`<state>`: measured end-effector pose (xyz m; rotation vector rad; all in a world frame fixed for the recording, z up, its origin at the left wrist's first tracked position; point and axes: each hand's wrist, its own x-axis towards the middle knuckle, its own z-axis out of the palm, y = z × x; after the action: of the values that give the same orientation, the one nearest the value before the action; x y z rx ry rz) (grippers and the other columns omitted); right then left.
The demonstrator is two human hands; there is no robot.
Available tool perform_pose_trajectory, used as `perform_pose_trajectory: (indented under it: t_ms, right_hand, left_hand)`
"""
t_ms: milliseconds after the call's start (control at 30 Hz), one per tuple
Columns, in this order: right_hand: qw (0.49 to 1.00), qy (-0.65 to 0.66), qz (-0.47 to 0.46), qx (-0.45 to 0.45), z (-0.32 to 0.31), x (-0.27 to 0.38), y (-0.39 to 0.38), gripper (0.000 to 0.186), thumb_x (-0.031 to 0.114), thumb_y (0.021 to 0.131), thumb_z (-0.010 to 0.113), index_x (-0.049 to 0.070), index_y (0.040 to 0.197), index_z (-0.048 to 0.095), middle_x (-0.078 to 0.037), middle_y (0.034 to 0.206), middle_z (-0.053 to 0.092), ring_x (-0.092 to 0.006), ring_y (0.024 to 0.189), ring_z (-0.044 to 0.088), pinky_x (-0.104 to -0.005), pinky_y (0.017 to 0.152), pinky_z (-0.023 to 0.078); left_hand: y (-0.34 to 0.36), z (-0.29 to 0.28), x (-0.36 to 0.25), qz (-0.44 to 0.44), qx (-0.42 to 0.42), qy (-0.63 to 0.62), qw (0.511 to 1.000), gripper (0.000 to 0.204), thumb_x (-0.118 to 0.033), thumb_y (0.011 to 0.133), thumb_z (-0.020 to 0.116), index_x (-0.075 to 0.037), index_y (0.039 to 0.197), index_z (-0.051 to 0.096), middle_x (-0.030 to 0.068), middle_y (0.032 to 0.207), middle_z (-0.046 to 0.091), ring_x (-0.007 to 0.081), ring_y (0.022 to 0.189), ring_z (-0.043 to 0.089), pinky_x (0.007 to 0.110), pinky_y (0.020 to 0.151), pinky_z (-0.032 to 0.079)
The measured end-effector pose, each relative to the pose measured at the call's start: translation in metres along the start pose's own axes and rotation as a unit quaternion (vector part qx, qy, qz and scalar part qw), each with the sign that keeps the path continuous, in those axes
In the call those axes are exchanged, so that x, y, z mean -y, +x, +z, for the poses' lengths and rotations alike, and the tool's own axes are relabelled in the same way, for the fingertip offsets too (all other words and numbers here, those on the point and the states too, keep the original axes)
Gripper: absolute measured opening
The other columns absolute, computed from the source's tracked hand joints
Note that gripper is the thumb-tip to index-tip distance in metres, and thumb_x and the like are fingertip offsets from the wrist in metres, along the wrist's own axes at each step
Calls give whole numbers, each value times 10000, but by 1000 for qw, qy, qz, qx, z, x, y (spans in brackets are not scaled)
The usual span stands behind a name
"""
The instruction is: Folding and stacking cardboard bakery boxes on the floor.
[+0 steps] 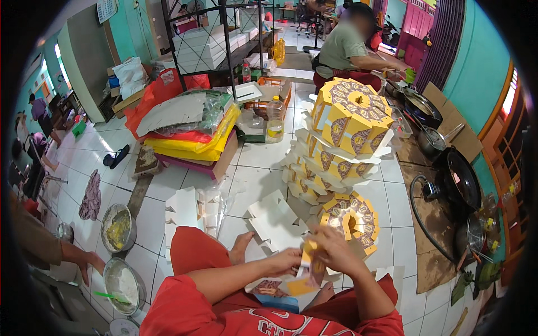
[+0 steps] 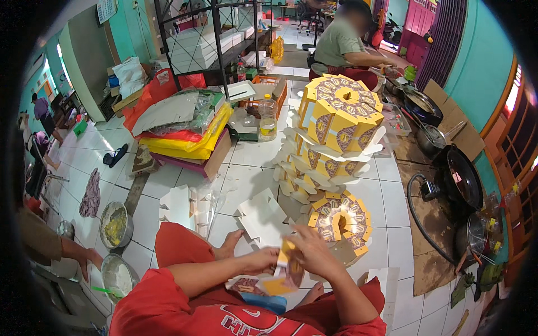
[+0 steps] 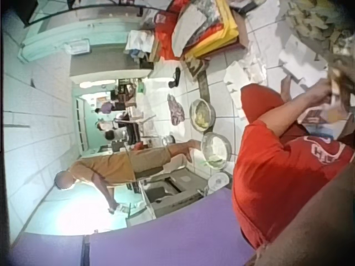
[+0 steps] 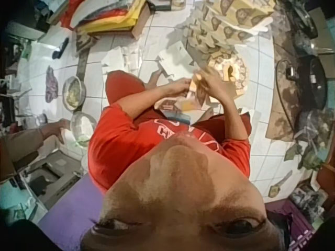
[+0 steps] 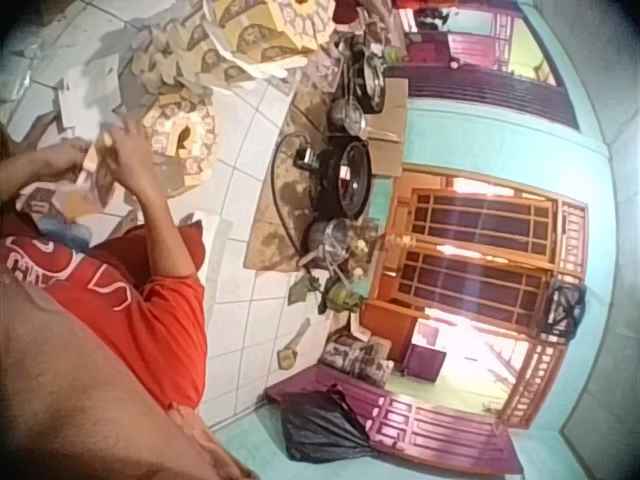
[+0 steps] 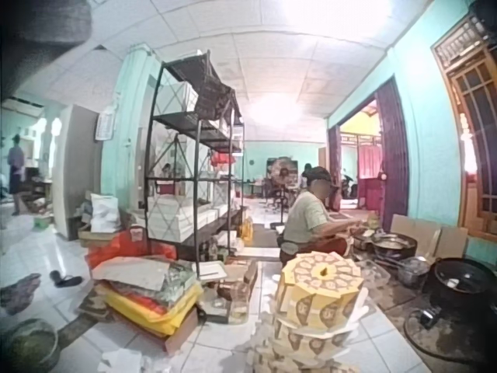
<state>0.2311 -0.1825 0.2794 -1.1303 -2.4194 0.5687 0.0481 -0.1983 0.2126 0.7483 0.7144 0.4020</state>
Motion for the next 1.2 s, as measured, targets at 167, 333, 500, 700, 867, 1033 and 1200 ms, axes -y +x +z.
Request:
perform_pose_trajectory:
  t_ms: [167,333,500,700,867,1033,1200]
  right_hand:
    - [996,-26,-34,-74,4,10,2,312,132,718,637,120,1018,552,-119,1125,476,-306,1022,453,-398,846,361]
    - [997,4,-45,-63,25,20,4,260,174,684,681,74,884,548,-105,1019,493,-284,916,474,-379,776,385]
    - [997,-21,-12,-75,32,21,6,291,166,671,681,47,882,518,-109,1000,489,-289,912,470,-386,766,386]
    - [987,-78,-86,-107,19,16,11,340,108,687,643,44,997,519,-122,1003,518,-296,847,513,-379,721,434]
    - [992,-43,-51,-103,10,15,6,341,45,718,592,71,1053,538,-129,1019,532,-292,829,564,-352,671,482]
    - [996,-25,-36,-81,5,16,6,340,42,732,574,56,1067,517,-143,1012,529,-308,837,559,-367,674,480]
    - [991,19,-10,-134,0,16,8,309,23,738,566,60,1044,542,-136,986,542,-298,813,574,-352,659,483]
  left_hand:
    - [2,-18,-26,124,-141,-186,964,258,-77,860,438,-53,1116,460,77,1014,567,171,821,604,289,673,519]
    - [-7,-16,-38,205,-205,-254,923,272,-56,869,380,-40,1139,400,99,1043,544,208,923,568,338,808,471]
    - [-14,-5,-41,167,-260,-247,919,267,-54,874,366,-46,1139,387,101,1046,534,210,917,565,340,800,470]
    - [-10,-11,-48,219,-253,-225,915,252,-78,884,396,-63,1135,405,91,1043,537,189,882,571,333,707,496]
    - [-9,-11,-45,244,-236,-133,931,201,-76,872,435,-48,1069,467,74,1014,549,174,866,578,333,718,515]
    - [-8,-3,-43,235,-195,-124,944,206,-46,860,432,-24,1063,459,82,1004,559,186,836,592,320,719,519]
    - [-6,0,-47,248,-189,-134,941,226,-46,857,449,-30,1083,451,83,1001,561,178,835,594,306,718,518]
